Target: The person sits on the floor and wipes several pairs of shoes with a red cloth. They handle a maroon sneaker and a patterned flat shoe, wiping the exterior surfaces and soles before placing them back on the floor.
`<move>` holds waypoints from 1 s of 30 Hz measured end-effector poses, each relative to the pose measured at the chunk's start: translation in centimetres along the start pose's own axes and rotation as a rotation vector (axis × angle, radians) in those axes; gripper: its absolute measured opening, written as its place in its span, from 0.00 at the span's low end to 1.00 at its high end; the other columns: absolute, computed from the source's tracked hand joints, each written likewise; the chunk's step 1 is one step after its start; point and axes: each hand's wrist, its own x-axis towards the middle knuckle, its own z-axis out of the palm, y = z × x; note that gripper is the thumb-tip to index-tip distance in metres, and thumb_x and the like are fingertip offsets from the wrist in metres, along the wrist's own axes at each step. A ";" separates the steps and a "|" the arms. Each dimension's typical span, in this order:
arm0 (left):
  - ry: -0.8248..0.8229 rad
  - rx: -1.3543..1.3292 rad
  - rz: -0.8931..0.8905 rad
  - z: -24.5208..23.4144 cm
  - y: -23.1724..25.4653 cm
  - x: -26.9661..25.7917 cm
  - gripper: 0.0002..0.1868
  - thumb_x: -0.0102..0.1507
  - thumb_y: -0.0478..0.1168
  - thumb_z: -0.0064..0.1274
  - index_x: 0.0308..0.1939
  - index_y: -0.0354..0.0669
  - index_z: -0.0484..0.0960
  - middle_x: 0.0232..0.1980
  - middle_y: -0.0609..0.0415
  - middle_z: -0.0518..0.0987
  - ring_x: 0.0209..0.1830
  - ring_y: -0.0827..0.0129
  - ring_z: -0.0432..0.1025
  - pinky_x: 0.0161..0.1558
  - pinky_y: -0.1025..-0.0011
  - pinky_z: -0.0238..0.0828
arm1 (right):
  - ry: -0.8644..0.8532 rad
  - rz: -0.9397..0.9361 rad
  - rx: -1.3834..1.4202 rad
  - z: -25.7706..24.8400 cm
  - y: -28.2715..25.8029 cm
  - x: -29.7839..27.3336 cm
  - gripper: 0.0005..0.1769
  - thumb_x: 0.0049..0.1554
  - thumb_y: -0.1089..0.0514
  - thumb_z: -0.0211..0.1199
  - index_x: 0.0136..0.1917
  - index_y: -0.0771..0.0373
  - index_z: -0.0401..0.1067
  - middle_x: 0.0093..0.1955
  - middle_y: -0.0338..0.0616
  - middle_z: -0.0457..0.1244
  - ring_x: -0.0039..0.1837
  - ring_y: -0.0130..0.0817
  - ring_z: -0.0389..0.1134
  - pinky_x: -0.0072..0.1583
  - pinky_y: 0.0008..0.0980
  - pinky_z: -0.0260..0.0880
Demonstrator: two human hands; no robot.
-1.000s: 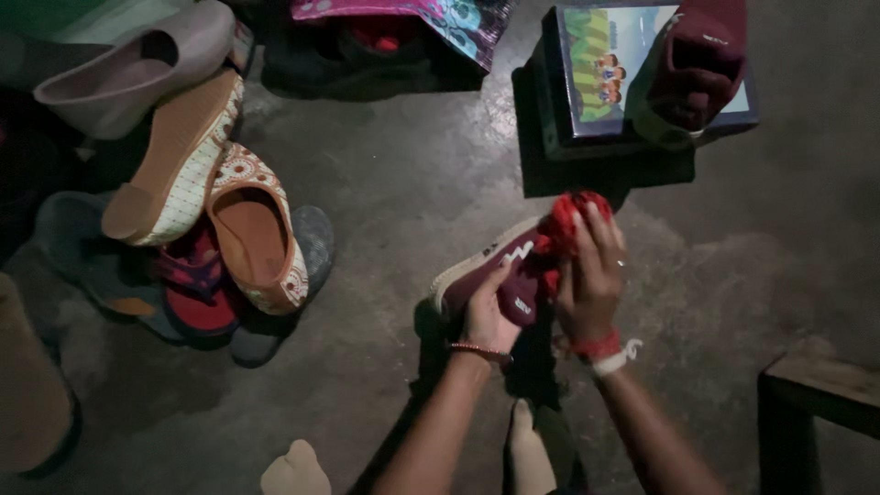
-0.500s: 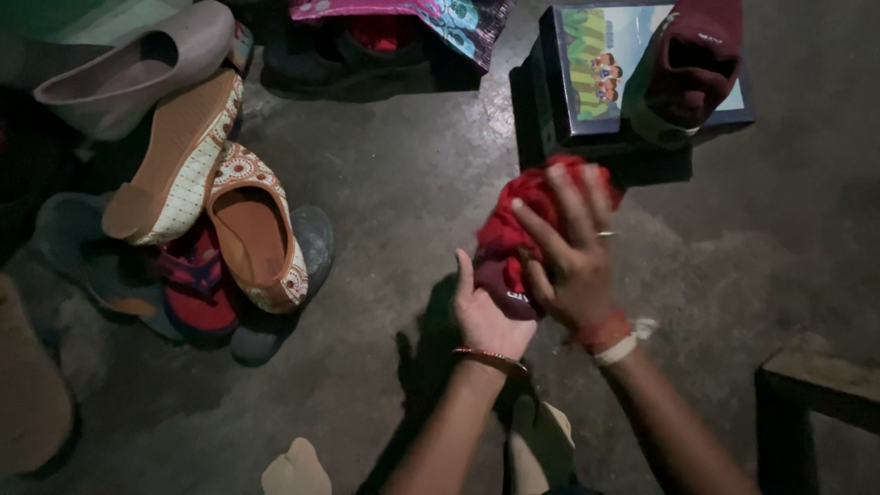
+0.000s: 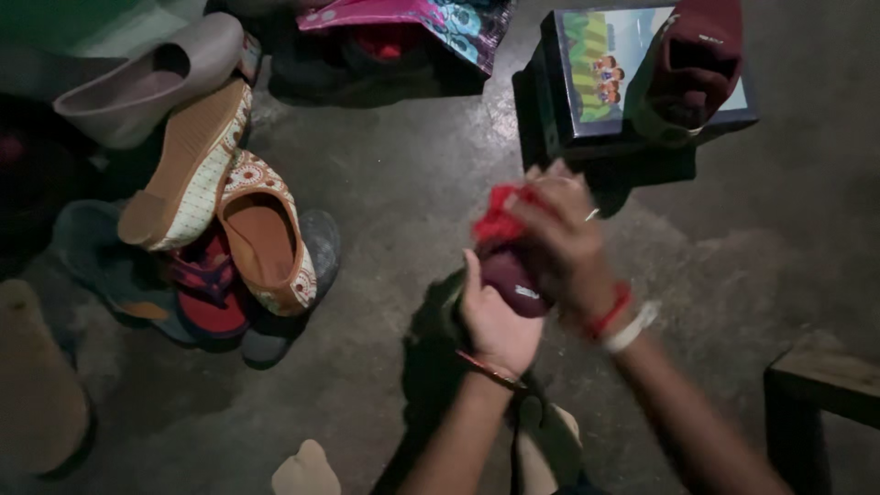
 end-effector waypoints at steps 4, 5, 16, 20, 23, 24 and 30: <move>-0.395 -0.176 -0.322 -2.6 5.0 1.1 0.49 0.66 0.76 0.45 0.70 0.35 0.72 0.55 0.46 0.81 0.56 0.59 0.73 0.63 0.64 0.71 | -0.047 0.002 0.146 3.3 -6.1 -5.2 0.24 0.52 0.68 0.67 0.62 0.58 0.77 0.70 0.51 0.65 0.75 0.51 0.64 0.79 0.52 0.57; -0.291 -0.094 -0.216 -2.9 5.2 0.9 0.47 0.68 0.75 0.44 0.68 0.33 0.72 0.55 0.45 0.81 0.57 0.57 0.73 0.63 0.62 0.70 | -0.078 -0.025 0.163 3.6 -6.6 -5.9 0.24 0.52 0.67 0.66 0.62 0.58 0.78 0.69 0.51 0.66 0.75 0.51 0.64 0.78 0.52 0.58; 0.025 0.057 0.044 3.3 1.9 -0.8 0.38 0.70 0.66 0.38 0.70 0.40 0.72 0.66 0.50 0.75 0.66 0.58 0.68 0.70 0.59 0.58 | 0.071 -0.003 -0.030 0.8 -5.2 -3.0 0.23 0.52 0.67 0.65 0.62 0.58 0.76 0.65 0.46 0.66 0.66 0.49 0.66 0.70 0.42 0.65; -0.184 -0.031 -0.072 2.2 4.4 -0.7 0.42 0.70 0.70 0.39 0.72 0.38 0.69 0.69 0.47 0.74 0.68 0.56 0.65 0.72 0.59 0.54 | -0.066 -0.141 -0.010 2.3 -6.4 -5.1 0.24 0.50 0.65 0.67 0.61 0.57 0.78 0.65 0.46 0.67 0.62 0.47 0.67 0.67 0.45 0.61; 0.087 0.039 0.091 2.8 1.8 -0.5 0.37 0.69 0.64 0.38 0.72 0.41 0.69 0.70 0.52 0.74 0.71 0.60 0.65 0.74 0.58 0.54 | -0.002 -0.183 -0.133 0.7 -0.8 0.3 0.23 0.54 0.65 0.68 0.63 0.59 0.76 0.66 0.46 0.66 0.67 0.47 0.66 0.69 0.48 0.61; 0.005 -0.057 0.031 3.4 1.2 -0.4 0.38 0.70 0.65 0.38 0.72 0.39 0.69 0.71 0.51 0.73 0.71 0.58 0.65 0.74 0.57 0.54 | 0.063 -0.157 -0.192 0.0 0.4 2.3 0.23 0.55 0.67 0.68 0.64 0.58 0.77 0.66 0.44 0.66 0.65 0.45 0.66 0.67 0.45 0.63; -0.492 -0.231 0.090 6.4 5.5 -0.8 0.43 0.76 0.69 0.38 0.75 0.32 0.64 0.72 0.41 0.70 0.72 0.50 0.64 0.76 0.55 0.52 | -0.099 -0.335 -0.048 -2.1 -6.1 5.2 0.22 0.52 0.62 0.69 0.61 0.55 0.77 0.65 0.45 0.66 0.62 0.46 0.62 0.62 0.44 0.65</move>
